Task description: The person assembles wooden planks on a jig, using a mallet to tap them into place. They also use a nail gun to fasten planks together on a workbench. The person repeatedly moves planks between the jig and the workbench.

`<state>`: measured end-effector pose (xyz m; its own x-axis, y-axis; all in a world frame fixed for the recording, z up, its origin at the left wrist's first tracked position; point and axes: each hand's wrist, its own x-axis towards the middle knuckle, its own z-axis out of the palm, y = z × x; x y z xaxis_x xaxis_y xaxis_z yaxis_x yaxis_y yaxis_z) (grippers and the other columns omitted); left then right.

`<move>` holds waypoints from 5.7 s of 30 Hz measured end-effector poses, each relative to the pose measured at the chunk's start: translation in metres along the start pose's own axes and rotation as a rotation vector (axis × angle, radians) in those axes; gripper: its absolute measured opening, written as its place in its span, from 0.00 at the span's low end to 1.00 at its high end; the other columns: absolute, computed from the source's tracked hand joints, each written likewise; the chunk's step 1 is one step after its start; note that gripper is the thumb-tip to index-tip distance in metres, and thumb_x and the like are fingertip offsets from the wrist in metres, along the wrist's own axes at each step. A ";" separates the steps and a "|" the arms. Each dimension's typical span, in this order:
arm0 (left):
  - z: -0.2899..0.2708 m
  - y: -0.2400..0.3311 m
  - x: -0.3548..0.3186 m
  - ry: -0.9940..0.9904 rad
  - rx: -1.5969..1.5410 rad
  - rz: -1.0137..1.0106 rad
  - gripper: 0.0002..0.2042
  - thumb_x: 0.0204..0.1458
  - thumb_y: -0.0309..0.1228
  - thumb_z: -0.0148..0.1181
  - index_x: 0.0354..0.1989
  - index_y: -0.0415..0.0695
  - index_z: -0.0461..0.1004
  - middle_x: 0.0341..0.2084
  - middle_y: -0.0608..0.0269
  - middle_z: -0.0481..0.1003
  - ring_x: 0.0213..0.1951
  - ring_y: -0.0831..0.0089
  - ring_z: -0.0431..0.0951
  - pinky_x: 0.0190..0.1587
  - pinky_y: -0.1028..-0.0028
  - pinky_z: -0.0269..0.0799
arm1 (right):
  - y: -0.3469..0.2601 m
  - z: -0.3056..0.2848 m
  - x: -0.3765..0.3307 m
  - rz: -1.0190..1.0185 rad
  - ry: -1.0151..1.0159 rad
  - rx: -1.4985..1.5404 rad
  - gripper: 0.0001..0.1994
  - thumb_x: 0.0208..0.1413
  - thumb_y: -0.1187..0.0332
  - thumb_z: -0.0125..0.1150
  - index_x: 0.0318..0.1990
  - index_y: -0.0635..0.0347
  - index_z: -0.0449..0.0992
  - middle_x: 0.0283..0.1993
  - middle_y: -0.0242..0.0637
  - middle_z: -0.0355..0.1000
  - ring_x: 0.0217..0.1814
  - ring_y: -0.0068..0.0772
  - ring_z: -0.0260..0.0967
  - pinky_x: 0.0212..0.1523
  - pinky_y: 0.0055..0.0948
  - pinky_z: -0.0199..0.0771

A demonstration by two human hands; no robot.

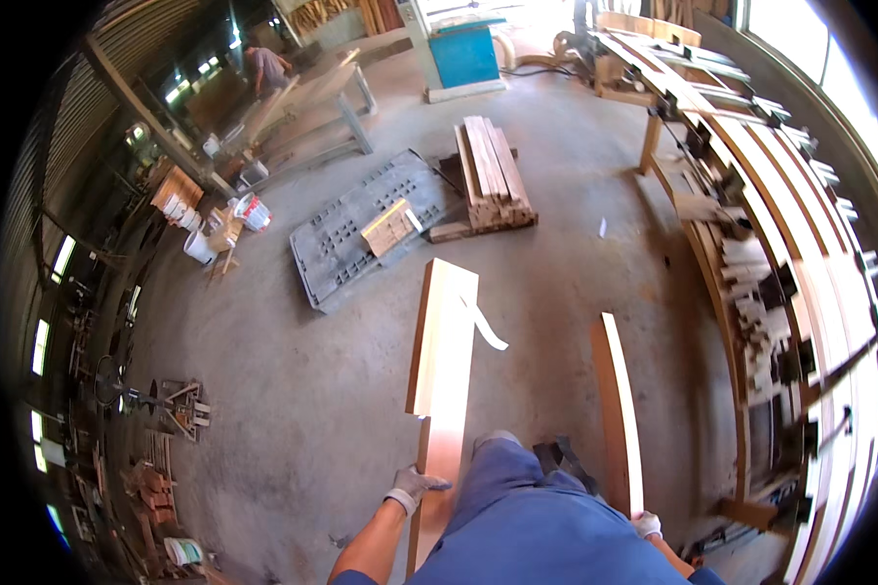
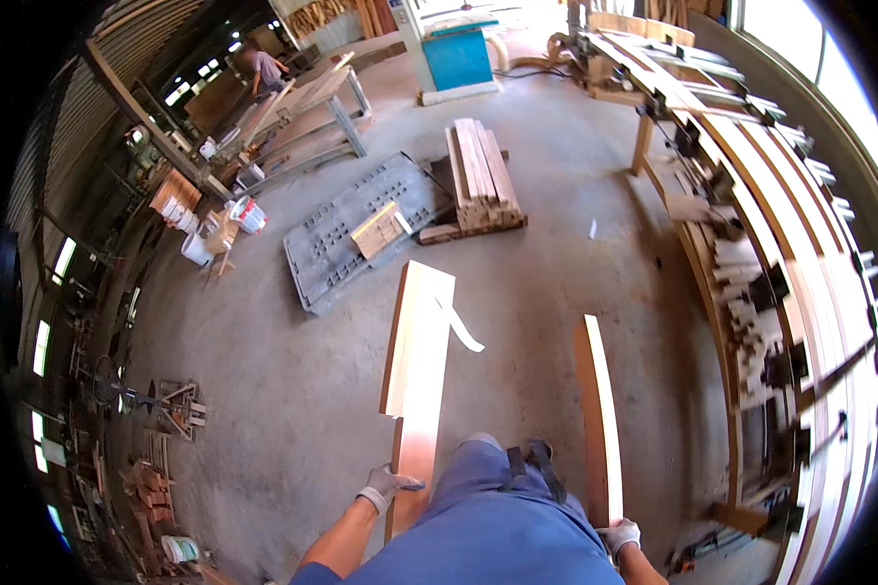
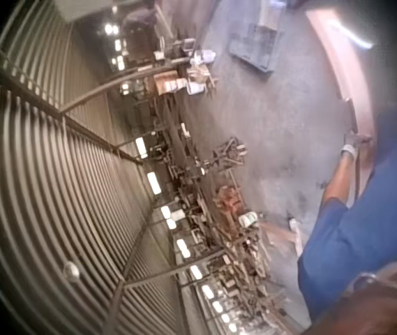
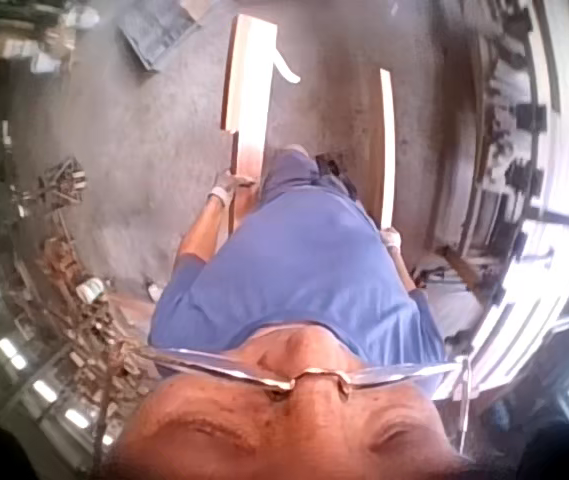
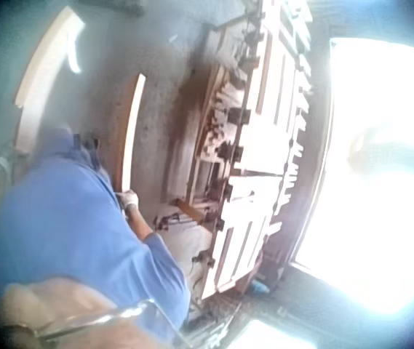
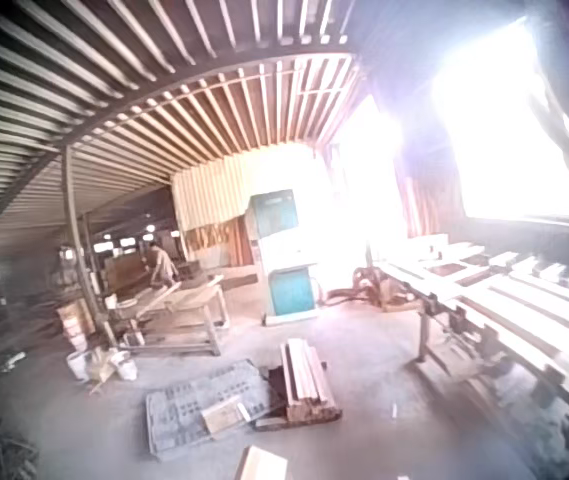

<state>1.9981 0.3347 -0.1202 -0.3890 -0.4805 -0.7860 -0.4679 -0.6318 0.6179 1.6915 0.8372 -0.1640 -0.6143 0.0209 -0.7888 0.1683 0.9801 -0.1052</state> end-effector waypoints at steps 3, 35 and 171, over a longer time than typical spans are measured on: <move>0.031 0.081 0.029 -0.044 -0.080 0.003 0.31 0.39 0.16 0.79 0.55 0.27 0.74 0.42 0.50 0.83 0.41 0.62 0.86 0.45 0.63 0.88 | -0.091 -0.073 0.015 -0.017 0.000 -0.022 0.36 0.31 0.41 0.81 0.42 0.64 0.85 0.46 0.49 0.84 0.50 0.40 0.83 0.50 0.36 0.82; 0.414 0.873 0.518 -0.475 0.657 0.432 0.40 0.37 0.33 0.87 0.62 0.32 0.75 0.51 0.60 0.81 0.51 0.74 0.80 0.57 0.71 0.77 | -0.643 -0.448 0.452 -0.073 -0.083 0.134 0.23 0.54 0.51 0.70 0.48 0.62 0.86 0.43 0.43 0.83 0.43 0.40 0.79 0.42 0.40 0.79; 1.436 1.259 0.852 -1.462 2.144 1.897 0.59 0.27 0.47 0.83 0.72 0.37 0.61 0.63 0.43 0.71 0.65 0.48 0.70 0.70 0.62 0.65 | -1.316 -0.517 0.468 0.977 -0.031 1.537 0.27 0.50 0.53 0.75 0.54 0.59 0.82 0.49 0.49 0.83 0.50 0.47 0.81 0.50 0.43 0.81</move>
<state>-0.0618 0.0030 0.0183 -0.2517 0.9203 -0.2994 0.9563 0.2840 0.0692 0.7843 -0.3414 -0.0819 0.1390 0.3902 -0.9102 0.9100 -0.4128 -0.0380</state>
